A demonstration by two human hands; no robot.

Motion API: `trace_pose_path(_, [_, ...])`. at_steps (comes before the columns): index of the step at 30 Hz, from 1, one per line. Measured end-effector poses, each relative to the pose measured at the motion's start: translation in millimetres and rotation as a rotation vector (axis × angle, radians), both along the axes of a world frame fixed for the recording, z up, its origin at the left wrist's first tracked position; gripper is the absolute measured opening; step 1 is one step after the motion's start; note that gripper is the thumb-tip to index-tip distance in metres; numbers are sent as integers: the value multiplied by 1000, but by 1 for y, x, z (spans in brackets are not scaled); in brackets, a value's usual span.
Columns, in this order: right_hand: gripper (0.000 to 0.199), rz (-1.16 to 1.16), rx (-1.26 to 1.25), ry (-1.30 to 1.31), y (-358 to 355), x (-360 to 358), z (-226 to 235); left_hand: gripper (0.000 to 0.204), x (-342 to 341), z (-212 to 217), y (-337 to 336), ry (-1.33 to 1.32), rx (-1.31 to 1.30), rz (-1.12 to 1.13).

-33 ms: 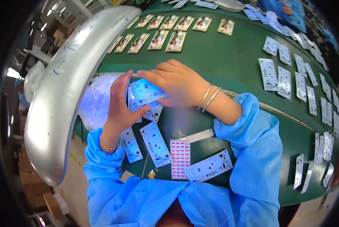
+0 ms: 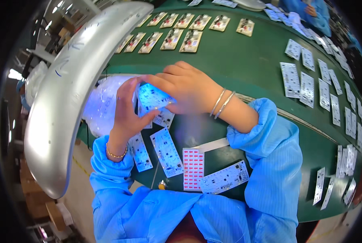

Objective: Inspecting and organizing electronic circuit boards on an assembly line table.

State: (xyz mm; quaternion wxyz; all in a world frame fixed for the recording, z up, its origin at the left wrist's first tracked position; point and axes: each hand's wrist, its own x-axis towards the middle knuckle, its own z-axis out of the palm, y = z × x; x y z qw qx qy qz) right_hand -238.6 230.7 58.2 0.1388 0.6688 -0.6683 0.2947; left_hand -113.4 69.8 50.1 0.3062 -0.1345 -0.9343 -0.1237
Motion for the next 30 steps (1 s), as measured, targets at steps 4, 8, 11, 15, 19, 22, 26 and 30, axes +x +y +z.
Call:
trace_pose_path(4, [61,100,-94,45,-17,1,3,70,4,1,-8,45,88,3])
trace_pose_path(8, [61,86,-124,42,-10,8,11,68,8,10,-6,39,102,-19])
trace_pose_path(11, [63,17,-224,63,-3,1,8,66,8,-1,-13,74,392,-166])
trace_pose_path(15, [63,-68,-302,41,-5,-6,-3,66,0,-8,-18,249,406,-388])
trace_pose_path(19, [66,-69,-302,6,-6,-7,-9,86,1,1,-18,124,253,-310])
trace_pose_path(22, [68,-55,-332,-31,-9,-3,-11,66,1,-9,-21,220,440,-439])
trace_pose_path(26, [70,-54,-308,-69,-8,-4,-14,89,4,0,-24,98,289,-337])
trace_pose_path(30, [70,-75,-274,-84,-6,-7,-16,90,1,3,-18,88,226,-344])
